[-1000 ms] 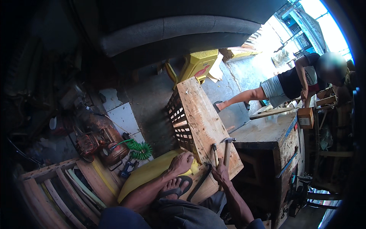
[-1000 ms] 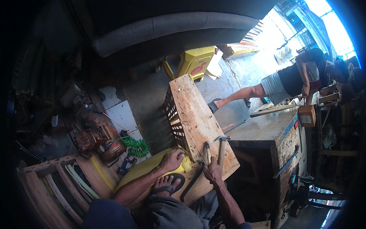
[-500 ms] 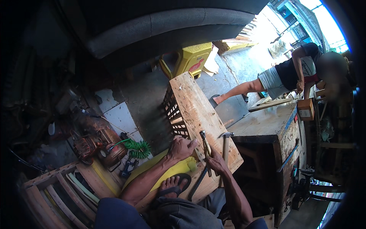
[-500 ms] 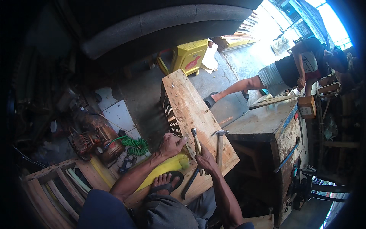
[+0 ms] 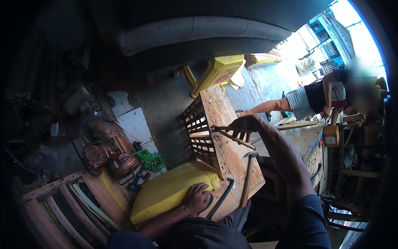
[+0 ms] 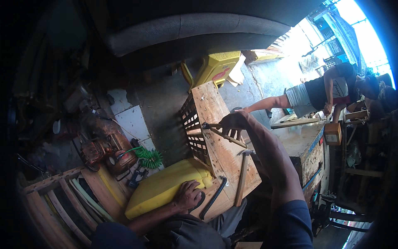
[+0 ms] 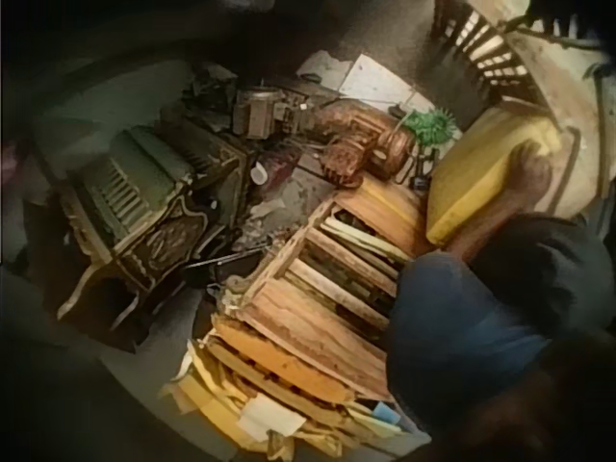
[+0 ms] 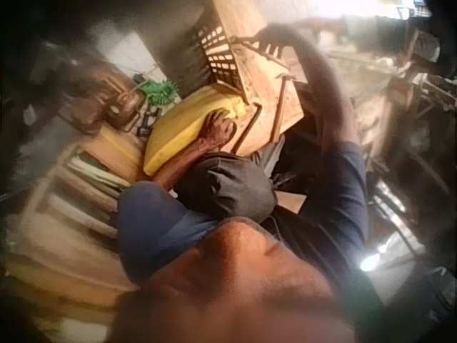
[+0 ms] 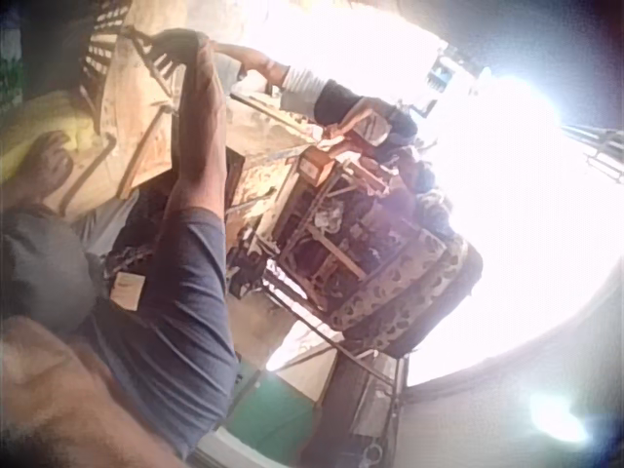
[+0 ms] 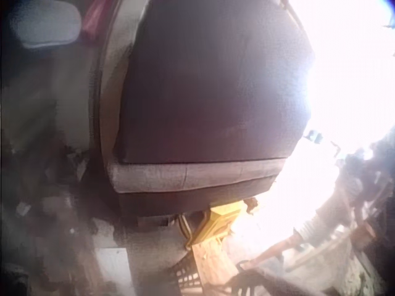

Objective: The person uses a hammer and a metal pry bar to remove nails from a wooden slatted frame. They repeatedly strike the pry bar with the hammer to extract fasteners from the wood.

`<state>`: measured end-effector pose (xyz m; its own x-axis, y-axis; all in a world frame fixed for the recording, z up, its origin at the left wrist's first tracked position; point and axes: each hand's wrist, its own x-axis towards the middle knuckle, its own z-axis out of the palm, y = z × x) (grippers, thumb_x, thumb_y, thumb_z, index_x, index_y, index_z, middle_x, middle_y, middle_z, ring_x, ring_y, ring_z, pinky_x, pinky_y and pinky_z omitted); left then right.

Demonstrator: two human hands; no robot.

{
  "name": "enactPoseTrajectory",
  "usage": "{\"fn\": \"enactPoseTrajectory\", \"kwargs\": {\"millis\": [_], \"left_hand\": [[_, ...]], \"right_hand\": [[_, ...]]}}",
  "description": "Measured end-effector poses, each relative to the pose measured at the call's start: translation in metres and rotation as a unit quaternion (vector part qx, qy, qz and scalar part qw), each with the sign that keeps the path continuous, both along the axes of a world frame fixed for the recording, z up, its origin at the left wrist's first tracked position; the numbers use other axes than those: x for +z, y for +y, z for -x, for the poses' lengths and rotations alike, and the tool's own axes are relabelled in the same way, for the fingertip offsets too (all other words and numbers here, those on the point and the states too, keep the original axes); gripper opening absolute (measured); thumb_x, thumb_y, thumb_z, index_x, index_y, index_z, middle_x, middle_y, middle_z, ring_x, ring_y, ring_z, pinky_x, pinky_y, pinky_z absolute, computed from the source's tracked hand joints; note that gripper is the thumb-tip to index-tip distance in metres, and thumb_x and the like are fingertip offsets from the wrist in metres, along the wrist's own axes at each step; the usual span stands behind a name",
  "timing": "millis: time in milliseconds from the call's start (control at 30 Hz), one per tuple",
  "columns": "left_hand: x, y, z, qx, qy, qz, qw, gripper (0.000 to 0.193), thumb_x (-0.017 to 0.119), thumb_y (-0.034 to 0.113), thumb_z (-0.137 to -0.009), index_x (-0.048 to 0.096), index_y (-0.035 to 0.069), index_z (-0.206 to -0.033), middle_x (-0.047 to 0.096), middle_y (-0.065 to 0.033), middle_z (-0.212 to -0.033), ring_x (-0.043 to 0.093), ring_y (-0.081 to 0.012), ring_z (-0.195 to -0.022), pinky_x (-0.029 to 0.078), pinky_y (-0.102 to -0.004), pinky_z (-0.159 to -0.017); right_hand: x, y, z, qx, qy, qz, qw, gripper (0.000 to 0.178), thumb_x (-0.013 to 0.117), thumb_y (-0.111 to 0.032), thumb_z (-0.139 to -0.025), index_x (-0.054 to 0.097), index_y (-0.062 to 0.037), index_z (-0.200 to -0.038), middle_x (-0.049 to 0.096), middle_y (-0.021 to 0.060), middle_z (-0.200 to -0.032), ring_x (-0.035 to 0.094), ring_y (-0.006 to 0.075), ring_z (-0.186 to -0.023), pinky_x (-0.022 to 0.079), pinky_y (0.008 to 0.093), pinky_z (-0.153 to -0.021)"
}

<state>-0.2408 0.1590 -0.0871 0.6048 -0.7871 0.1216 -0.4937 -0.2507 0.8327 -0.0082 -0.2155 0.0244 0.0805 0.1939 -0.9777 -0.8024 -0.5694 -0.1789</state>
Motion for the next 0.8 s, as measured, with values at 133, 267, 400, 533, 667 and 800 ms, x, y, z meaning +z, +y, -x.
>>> {"fn": "enactPoseTrajectory", "kwargs": {"millis": [133,267,400,533,667,800], "left_hand": [[-0.003,-0.001,0.001,-0.006,0.04,0.024,0.999,0.017,0.067,0.018,-0.084,0.073,0.006,-0.094,0.063,-0.0144,-0.122,0.055,-0.0328,-0.123,0.043,-0.0486,-0.102],[-0.005,0.003,-0.003,0.01,0.075,0.02,0.997,0.016,0.068,0.021,-0.084,0.073,0.007,-0.091,0.062,-0.0138,-0.122,0.055,-0.0322,-0.123,0.043,-0.0484,-0.102],[0.006,0.0,-0.017,-0.016,0.096,0.014,0.995,0.017,0.069,0.023,-0.083,0.072,0.007,-0.09,0.062,-0.0131,-0.122,0.055,-0.0319,-0.122,0.042,-0.0477,-0.101],[0.007,0.001,-0.019,-0.021,0.114,0.006,0.993,0.018,0.069,0.025,-0.084,0.073,0.008,-0.09,0.062,-0.0132,-0.122,0.055,-0.0313,-0.123,0.042,-0.0477,-0.101],[0.007,0.0,-0.025,-0.023,0.123,0.001,0.992,0.018,0.069,0.026,-0.084,0.073,0.009,-0.089,0.062,-0.0135,-0.12,0.055,-0.0306,-0.122,0.041,-0.0472,-0.101],[0.01,-0.001,-0.024,-0.015,0.132,0.006,0.991,0.019,0.07,0.026,-0.083,0.072,0.009,-0.088,0.062,-0.0134,-0.12,0.055,-0.0311,-0.122,0.041,-0.0474,-0.101]], "right_hand": [[-0.002,-0.02,-0.026,-0.009,0.121,-0.063,0.991,0.056,0.058,-0.013,-0.101,0.035,0.0024,-0.149,0.06,0.0287,-0.13,0.066,0.0494,-0.111,0.055,0.0667,-0.093],[-0.023,-0.02,-0.063,0.045,0.176,-0.1,0.978,0.052,0.055,-0.013,-0.102,0.037,0.0036,-0.147,0.055,0.0296,-0.136,0.062,0.0497,-0.116,0.055,0.0696,-0.09],[-0.011,-0.02,-0.056,0.043,0.16,-0.066,0.984,0.046,0.058,-0.018,-0.101,0.045,0.0069,-0.137,0.058,0.0253,-0.125,0.066,0.0449,-0.107,0.059,0.0693,-0.085],[-0.019,-0.014,-0.066,0.076,0.186,-0.052,0.978,0.042,0.062,-0.022,-0.1,0.051,0.0088,-0.126,0.059,0.0207,-0.116,0.068,0.0367,-0.098,0.063,0.0655,-0.081],[-0.016,-0.008,-0.072,0.113,0.178,-0.038,0.977,0.043,0.063,-0.024,-0.099,0.052,0.0089,-0.124,0.059,0.0207,-0.118,0.068,0.0341,-0.099,0.064,0.0621,-0.079],[-0.017,-0.009,-0.076,0.124,0.17,-0.035,0.977,0.043,0.063,-0.026,-0.099,0.054,0.0091,-0.122,0.061,0.0202,-0.114,0.069,0.0329,-0.096,0.066,0.0571,-0.076]]}}
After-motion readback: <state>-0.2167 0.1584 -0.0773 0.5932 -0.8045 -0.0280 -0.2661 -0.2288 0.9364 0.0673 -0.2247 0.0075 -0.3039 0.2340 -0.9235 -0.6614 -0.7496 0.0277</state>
